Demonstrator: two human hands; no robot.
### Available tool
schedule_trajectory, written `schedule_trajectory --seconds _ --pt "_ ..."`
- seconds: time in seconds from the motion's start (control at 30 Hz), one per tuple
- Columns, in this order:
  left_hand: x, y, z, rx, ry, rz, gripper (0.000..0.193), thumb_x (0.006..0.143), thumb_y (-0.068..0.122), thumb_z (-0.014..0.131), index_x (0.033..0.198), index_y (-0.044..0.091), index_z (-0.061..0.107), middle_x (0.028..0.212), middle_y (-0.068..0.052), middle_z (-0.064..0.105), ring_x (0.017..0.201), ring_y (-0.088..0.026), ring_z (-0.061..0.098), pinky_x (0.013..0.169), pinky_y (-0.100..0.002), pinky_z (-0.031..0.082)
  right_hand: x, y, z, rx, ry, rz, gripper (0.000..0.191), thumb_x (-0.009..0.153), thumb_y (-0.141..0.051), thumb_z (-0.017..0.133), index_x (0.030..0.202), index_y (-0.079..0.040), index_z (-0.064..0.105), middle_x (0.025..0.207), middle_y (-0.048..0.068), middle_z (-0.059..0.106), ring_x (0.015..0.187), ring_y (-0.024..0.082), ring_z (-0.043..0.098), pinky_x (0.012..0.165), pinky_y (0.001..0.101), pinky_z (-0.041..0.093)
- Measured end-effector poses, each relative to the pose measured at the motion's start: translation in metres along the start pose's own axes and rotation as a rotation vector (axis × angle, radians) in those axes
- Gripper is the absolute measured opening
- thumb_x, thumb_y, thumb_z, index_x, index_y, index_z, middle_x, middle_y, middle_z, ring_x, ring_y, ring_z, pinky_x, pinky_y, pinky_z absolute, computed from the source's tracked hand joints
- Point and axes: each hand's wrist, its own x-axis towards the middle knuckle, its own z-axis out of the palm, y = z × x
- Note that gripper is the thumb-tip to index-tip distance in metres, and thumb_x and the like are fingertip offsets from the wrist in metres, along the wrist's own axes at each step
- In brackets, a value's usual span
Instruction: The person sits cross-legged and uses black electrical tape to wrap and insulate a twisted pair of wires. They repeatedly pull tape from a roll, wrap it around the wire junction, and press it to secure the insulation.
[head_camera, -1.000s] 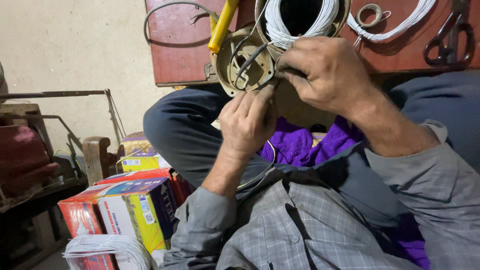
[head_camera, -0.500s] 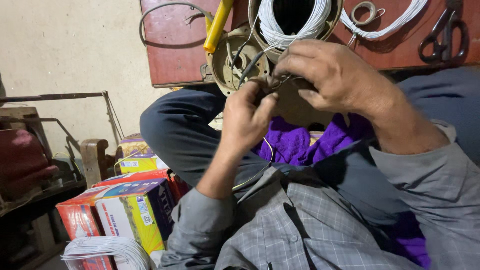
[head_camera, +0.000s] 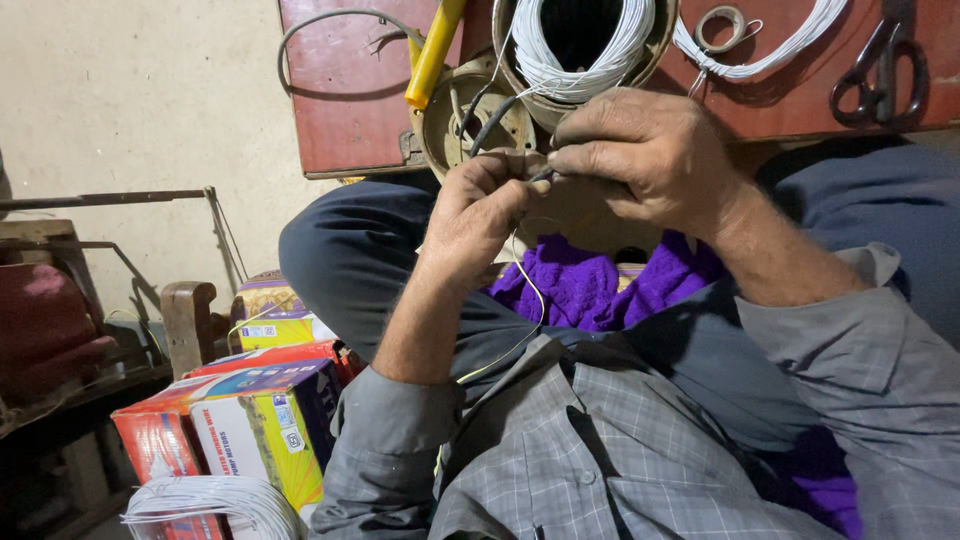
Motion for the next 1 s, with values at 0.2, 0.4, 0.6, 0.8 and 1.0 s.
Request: schedule_trajectory --seconds 0.2,0.4,0.6,0.8,1.0 --pt "-0.025 0.003 0.008 0.695 0.157 0.286 0.016 0.099 0.011 0.074 0.103 -0.003 0.067 0.080 -0.010 0.070 0.070 -0.014 0.064 0.065 -0.029 0.053 0.005 -0.001 -0.001 0.016 -0.072 0.104 0.035 0.075 -0.011 0.083 0.108 -0.005 0.074 0.108 0.011 0.073 0.102 0.030 0.072 0.088 0.0390 0.059" --pt "-0.033 0.007 0.006 0.953 0.150 0.633 0.017 0.096 0.009 0.073 0.112 0.005 0.068 0.091 -0.013 0.070 0.086 -0.032 0.070 0.076 -0.039 0.054 0.012 -0.005 -0.009 -0.098 -0.140 0.055 0.050 0.059 -0.010 0.078 0.109 -0.007 0.076 0.106 0.011 0.071 0.100 0.030 0.069 0.083 0.0402 0.058" --pt "-0.033 0.009 0.005 1.164 0.228 0.801 0.026 0.085 0.011 0.079 0.109 0.009 0.070 0.091 -0.008 0.070 0.085 -0.029 0.068 0.076 -0.041 0.054 0.014 -0.016 -0.014 -0.199 -0.207 0.117 0.034 0.074 -0.014 0.084 0.105 -0.007 0.074 0.102 0.006 0.070 0.099 0.027 0.068 0.079 0.0399 0.056" --pt "-0.029 0.000 0.009 1.234 0.341 0.920 0.033 0.085 0.007 0.077 0.117 0.012 0.067 0.099 -0.005 0.071 0.092 -0.027 0.069 0.082 -0.040 0.054 0.019 -0.023 -0.024 -0.180 -0.166 0.174 0.031 0.077 -0.014 0.085 0.105 -0.006 0.073 0.098 0.008 0.070 0.093 0.028 0.068 0.078 0.0392 0.056" --pt "-0.033 -0.003 0.003 1.043 0.281 0.759 0.052 0.093 0.008 0.081 0.138 0.005 0.057 0.101 -0.008 0.071 0.091 -0.025 0.069 0.082 -0.036 0.056 0.015 -0.015 -0.025 -0.082 -0.104 0.044 0.029 0.078 -0.014 0.084 0.101 -0.004 0.072 0.095 0.010 0.070 0.090 0.029 0.070 0.076 0.0401 0.057"
